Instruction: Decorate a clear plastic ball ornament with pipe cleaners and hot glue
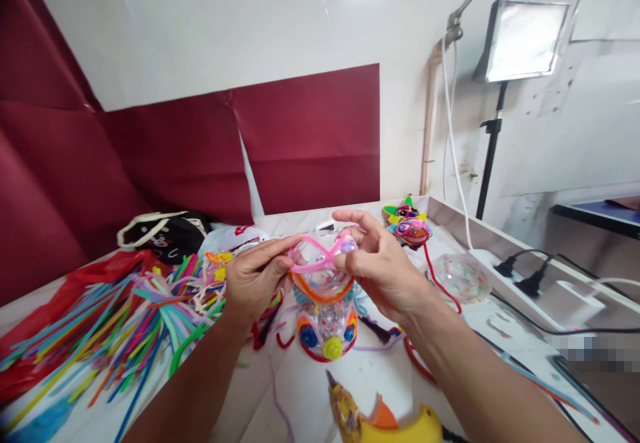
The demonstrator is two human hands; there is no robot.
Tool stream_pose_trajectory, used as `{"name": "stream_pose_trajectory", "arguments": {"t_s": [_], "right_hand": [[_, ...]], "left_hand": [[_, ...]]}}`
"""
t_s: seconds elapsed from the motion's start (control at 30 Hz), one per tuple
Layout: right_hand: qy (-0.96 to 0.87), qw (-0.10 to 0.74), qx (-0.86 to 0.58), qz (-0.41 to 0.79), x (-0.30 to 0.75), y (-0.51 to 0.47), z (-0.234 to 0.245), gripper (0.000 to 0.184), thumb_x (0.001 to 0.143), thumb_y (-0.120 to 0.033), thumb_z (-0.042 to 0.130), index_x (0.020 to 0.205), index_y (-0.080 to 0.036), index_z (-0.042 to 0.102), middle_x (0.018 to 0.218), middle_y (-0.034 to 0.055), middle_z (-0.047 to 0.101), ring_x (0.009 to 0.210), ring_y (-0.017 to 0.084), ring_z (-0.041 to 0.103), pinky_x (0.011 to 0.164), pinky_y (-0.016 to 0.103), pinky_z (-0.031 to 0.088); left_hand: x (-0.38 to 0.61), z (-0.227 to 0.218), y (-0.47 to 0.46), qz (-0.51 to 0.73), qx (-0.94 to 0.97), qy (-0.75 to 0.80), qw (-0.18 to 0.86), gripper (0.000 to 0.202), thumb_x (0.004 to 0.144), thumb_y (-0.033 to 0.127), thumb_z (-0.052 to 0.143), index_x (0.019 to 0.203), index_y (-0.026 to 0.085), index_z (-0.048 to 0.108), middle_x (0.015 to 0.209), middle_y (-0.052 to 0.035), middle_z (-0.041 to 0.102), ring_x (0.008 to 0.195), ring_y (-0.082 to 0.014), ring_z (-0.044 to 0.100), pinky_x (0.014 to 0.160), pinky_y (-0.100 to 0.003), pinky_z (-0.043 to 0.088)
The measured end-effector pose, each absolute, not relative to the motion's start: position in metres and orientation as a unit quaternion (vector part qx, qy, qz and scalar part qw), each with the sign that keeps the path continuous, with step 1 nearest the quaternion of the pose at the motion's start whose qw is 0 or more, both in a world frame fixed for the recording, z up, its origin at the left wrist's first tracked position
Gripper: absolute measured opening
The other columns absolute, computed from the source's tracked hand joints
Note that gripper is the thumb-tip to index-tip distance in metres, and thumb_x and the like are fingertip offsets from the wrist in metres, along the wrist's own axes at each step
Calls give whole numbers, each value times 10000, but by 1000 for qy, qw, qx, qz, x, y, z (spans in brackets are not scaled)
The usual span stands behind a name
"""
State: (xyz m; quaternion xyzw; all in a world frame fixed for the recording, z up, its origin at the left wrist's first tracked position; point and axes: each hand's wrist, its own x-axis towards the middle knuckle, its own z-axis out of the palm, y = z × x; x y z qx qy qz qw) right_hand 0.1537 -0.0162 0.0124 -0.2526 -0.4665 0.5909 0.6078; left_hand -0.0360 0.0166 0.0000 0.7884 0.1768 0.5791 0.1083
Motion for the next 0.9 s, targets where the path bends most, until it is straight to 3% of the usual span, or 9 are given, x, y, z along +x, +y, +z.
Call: {"name": "stream_pose_trajectory", "arguments": {"t_s": [0.13,0.27,0.43,0.7,0.8,0.9], "right_hand": [[-460,609,-254,594,154,-15,12,597,498,-146,777,1057,-244,594,638,-65,472,647,140,580,597,239,461],[-458,610,-248,597,156,-13,11,584,510,-134,772,1057,-248,602,642,-66,484,608,114,544,617,247,475],[-455,613,-241,600,156,-12,10,557,520,-118,772,1038,-251,616,645,-73,478,539,71,452,618,244,485],[-455,608,-243,603,159,-12,8,580,530,-122,781,1064,-248,594,675,-64,510,539,73,466,603,239,481],[-454,609,-248,602,160,-11,9,614,522,-127,790,1086,-242,577,744,-39,570,579,88,519,593,227,474],[-456,607,-247,603,159,-10,9,619,528,-128,792,1094,-238,568,761,-31,586,602,96,543,608,230,479]], "left_hand": [[-33,-5,16,593,758,187,196,253,871,236,628,1102,250,730,662,5,664,357,-26,460,431,-174,444],[-30,-10,17,591,736,192,270,250,874,244,624,1098,271,731,609,31,600,318,-8,434,344,-146,346],[-28,-9,18,591,722,189,305,237,863,239,634,1070,280,742,668,16,629,314,-9,472,320,-137,323],[-26,-8,16,596,701,197,338,215,828,258,672,1024,255,760,718,-4,660,310,-21,476,300,-149,311],[-25,-8,15,589,689,199,371,214,820,280,685,1017,249,763,600,15,630,299,-28,456,300,-148,296],[-25,-9,15,572,678,210,411,248,823,306,684,1048,226,753,396,56,503,272,-37,403,304,-145,281]]}}
